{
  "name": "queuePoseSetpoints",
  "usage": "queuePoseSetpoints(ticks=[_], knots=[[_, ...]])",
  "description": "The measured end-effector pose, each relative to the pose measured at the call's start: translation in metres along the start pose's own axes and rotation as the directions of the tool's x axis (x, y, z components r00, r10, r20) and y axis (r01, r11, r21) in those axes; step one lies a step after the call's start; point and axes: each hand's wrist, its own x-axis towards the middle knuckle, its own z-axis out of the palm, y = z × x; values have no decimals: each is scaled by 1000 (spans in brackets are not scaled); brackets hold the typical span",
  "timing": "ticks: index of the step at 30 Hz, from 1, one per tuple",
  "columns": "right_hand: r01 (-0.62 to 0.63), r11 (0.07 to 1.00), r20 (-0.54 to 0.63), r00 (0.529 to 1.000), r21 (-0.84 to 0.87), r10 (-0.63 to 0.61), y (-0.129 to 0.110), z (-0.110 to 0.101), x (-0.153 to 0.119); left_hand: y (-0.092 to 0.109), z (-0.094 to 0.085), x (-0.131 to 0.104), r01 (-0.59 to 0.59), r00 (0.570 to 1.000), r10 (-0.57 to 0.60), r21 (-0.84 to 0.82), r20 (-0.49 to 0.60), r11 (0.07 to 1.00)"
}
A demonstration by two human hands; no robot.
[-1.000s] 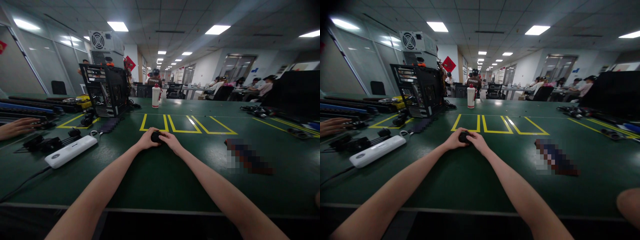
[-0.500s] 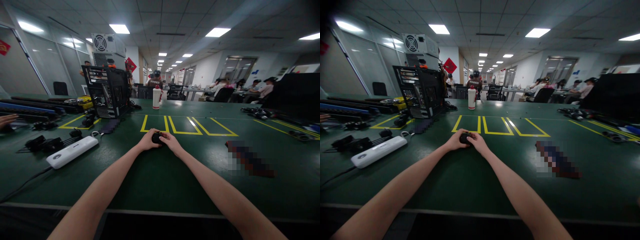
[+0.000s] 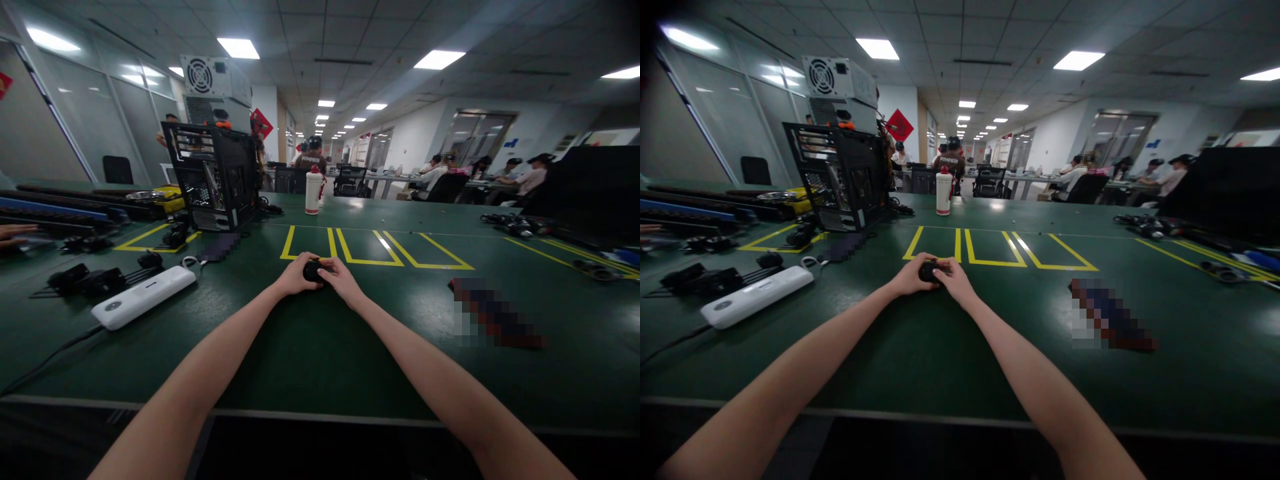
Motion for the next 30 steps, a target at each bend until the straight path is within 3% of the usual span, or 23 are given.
queuePoseSetpoints(ticks=[5,11,16,22,27,30], knots=[[-9,998,8,1000,-66,9,6,-1,3,0,1,1,-8,1000,8,4,-1,1000],[13,997,88,996,79,-19,-2,-2,-4,-2,1,0,1,1000,-1,18,-4,1000],[38,999,27,999,3,-39,0,-3,-3,-2,0,0,-8,1000,8,19,0,1000],[-73,997,45,996,-16,74,6,-6,2,0,-1,0,-7,1000,7,7,3,1000],[-12,997,126,992,81,1,1,-6,-2,0,-2,0,-11,1000,11,2,6,1000],[-3,996,97,995,89,-6,-2,-4,-2,0,-1,0,-8,1000,8,2,6,1000]])
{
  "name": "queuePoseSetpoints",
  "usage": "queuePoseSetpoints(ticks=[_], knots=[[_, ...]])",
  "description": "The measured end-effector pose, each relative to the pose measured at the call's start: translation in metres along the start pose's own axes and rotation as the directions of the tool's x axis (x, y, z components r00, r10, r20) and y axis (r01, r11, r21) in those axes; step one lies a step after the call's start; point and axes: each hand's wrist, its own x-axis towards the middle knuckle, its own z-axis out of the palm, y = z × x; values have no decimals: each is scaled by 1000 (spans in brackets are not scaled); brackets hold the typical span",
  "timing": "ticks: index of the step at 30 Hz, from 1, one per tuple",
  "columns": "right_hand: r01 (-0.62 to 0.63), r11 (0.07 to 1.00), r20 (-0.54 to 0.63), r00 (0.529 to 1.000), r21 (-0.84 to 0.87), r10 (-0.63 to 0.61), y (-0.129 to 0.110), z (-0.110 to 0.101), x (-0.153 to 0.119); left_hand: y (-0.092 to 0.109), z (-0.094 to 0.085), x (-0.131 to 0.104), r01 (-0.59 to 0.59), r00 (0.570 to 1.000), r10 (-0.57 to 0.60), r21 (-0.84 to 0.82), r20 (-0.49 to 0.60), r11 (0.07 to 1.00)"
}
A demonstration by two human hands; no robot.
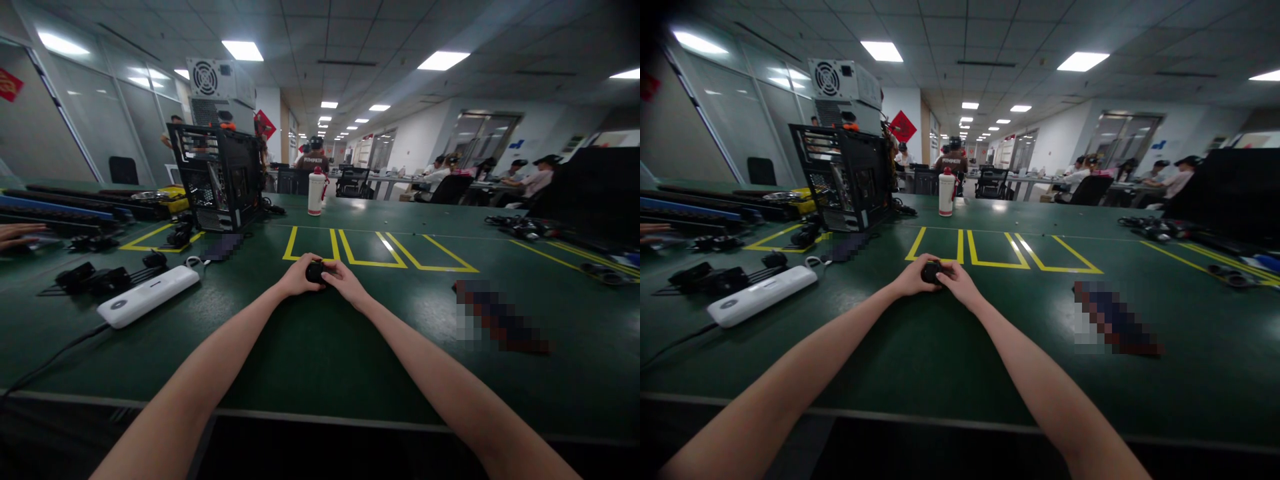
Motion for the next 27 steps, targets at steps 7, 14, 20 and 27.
queuePoseSetpoints(ticks=[7,14,20,27], knots=[[-52,998,-93,994,-33,48,-1,3,5,-2,2,1,-2,1000,2,-8,-15,1000],[-72,991,18,997,111,70,-5,2,-1,-2,2,1,2,1000,-2,-19,-8,1000],[-44,998,-55,997,46,46,-5,3,1,-2,1,1,27,1000,-27,-10,4,1000],[-132,985,-19,991,108,135,-6,1,1,1,-1,0,19,1000,-19,-4,9,1000]])
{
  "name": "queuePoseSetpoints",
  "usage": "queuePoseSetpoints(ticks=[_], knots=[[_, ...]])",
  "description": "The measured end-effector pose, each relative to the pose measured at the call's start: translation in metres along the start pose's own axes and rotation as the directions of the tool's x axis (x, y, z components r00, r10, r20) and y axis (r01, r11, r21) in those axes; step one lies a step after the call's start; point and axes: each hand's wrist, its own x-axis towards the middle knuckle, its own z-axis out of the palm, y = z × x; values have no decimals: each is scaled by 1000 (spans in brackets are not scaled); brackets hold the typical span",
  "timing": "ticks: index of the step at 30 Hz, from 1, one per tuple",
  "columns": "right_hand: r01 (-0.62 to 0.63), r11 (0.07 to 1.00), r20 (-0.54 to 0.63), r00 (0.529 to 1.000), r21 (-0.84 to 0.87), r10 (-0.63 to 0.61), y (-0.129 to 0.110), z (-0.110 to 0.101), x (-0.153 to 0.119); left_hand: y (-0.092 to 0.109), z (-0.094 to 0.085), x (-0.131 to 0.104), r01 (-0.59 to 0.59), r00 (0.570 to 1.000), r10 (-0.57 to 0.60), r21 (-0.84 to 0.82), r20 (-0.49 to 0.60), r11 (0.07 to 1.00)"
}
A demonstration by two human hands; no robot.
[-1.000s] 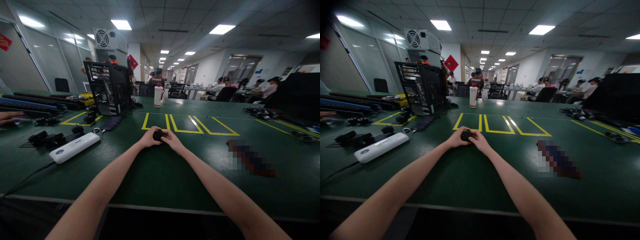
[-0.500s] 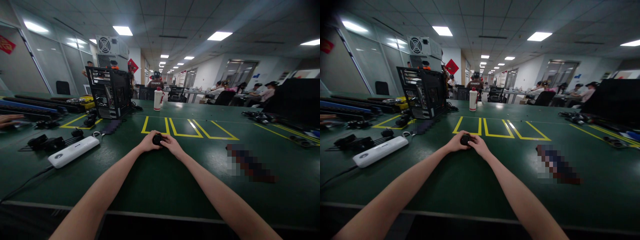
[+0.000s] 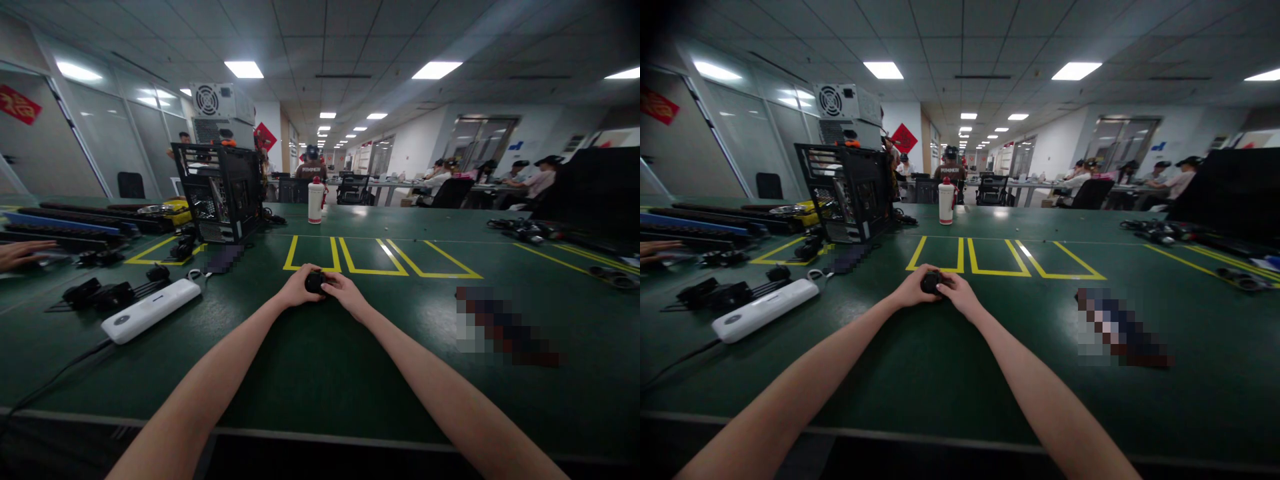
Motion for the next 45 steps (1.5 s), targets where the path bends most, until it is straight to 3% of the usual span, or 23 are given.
queuePoseSetpoints(ticks=[4,9,16,21,27,30,34,40,45], knots=[[52,997,60,997,51,-55,2,-1,-3,0,1,0,-5,1000,5,-6,-1,1000],[90,996,-25,996,-23,-90,1,2,-2,-1,2,0,1,1000,-1,-20,-4,1000],[33,999,-1,999,-39,-33,-5,2,-4,0,1,0,-12,1000,11,-28,-12,1000],[61,998,25,998,4,-61,-4,0,-6,2,-1,0,9,1000,-9,-30,2,1000],[118,988,-50,991,-99,-123,-2,-1,-3,2,-1,-1,29,1000,-29,-43,9,999],[70,991,-82,993,-116,-80,0,-1,0,2,0,0,28,1000,-27,-32,4,999],[8,996,-43,999,-85,-12,-1,-2,0,1,1,1,17,1000,-17,-22,1,1000],[75,997,49,996,36,-76,0,-1,-6,1,1,0,-5,1000,5,-23,5,1000],[81,994,-54,995,-75,-85,2,-2,-3,1,0,1,15,1000,-15,-19,10,1000]])
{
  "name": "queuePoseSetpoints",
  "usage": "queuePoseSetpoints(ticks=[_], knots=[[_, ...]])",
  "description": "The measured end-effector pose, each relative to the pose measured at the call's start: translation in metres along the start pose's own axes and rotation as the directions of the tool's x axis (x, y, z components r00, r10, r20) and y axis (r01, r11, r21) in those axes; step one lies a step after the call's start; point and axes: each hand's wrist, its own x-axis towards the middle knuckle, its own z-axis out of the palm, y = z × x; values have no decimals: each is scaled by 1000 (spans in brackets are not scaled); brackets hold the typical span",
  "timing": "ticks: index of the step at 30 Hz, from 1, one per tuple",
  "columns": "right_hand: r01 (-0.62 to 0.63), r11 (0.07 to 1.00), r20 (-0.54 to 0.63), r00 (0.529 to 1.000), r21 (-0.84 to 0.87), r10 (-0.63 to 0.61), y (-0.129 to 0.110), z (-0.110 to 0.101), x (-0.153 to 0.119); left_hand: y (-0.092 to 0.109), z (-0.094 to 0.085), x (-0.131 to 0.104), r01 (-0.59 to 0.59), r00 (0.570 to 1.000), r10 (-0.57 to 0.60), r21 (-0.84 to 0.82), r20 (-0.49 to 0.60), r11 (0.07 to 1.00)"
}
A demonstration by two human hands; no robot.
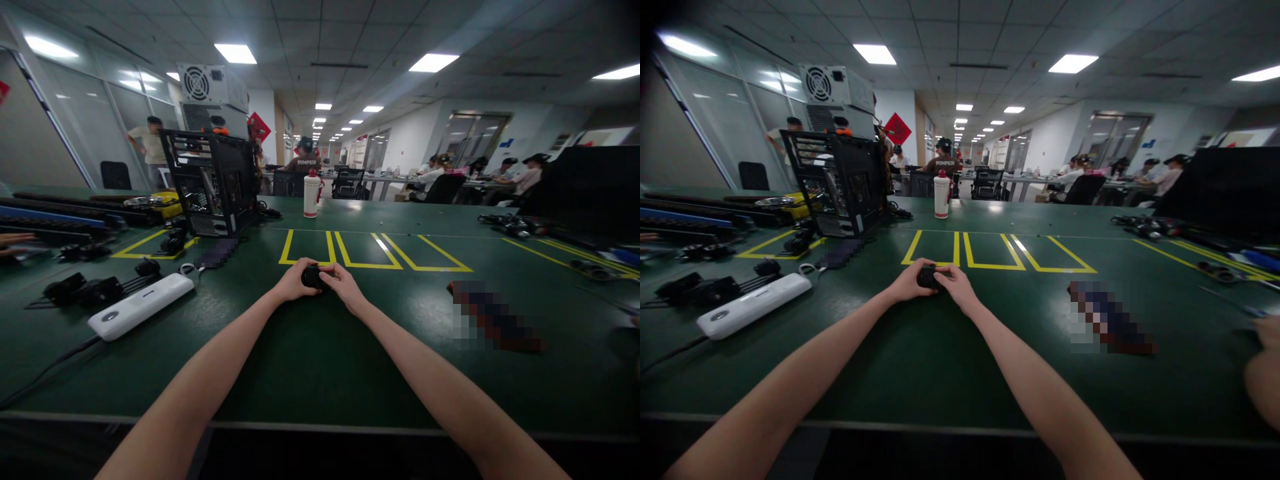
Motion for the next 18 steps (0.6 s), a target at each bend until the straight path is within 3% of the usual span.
queuePoseSetpoints(ticks=[7,13,18], knots=[[-48,999,2,999,-10,48,3,0,5,0,0,0,-31,1000,31,-10,-2,999],[-5,999,58,998,52,2,5,0,3,2,-1,-1,-31,1000,30,-12,-5,999],[56,998,36,998,-6,-56,3,2,2,-2,1,0,-41,999,41,-7,-11,999]])
